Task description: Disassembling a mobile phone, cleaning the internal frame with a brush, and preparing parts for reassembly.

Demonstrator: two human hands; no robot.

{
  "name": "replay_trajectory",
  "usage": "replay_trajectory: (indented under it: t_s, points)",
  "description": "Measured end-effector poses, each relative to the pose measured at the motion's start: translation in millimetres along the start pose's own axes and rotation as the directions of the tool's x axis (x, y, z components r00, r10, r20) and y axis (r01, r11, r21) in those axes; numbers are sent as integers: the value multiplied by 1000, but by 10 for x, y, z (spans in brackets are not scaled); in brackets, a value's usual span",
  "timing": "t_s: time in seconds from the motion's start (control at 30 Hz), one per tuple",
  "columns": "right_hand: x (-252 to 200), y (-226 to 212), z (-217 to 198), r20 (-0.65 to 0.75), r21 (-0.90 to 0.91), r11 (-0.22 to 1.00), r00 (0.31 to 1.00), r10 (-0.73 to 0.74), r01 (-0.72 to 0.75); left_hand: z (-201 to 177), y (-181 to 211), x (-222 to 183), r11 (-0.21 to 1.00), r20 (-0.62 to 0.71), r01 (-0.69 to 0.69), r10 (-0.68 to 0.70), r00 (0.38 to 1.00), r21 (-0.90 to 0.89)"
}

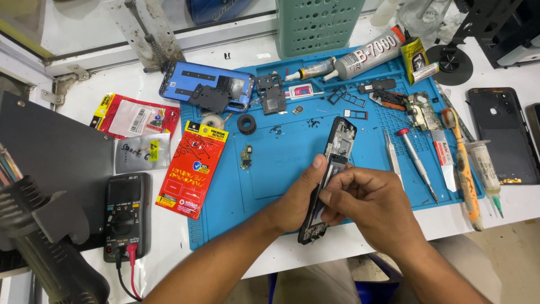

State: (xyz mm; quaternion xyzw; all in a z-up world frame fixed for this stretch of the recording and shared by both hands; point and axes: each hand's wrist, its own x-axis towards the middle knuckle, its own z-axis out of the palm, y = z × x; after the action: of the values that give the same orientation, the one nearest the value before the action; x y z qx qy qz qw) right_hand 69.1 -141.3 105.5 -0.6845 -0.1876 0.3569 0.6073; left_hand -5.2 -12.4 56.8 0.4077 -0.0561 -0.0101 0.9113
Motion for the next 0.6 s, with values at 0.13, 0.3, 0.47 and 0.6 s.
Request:
replay_trajectory:
  t_s: [0.13, 0.3, 0.47, 0.6]
  points:
    - [5, -58, -24, -5, -74, 997, 1000, 2, -2, -12, -37, -11, 997, 24, 16, -18, 1000, 69]
    - [41, -96, -51, -11, -133, 991, 1000, -19, 17, -32, -14, 6, 990, 14, 19, -21, 1000, 142]
    - [38, -23, -62, 25, -70, 997, 999, -22, 24, -20, -12, -28, 991, -1, 86, -87, 996, 99]
    - [56, 27, -80, 97, 15, 997, 992, -80, 79, 18, 30, 2, 999, -50, 21, -19, 999, 45]
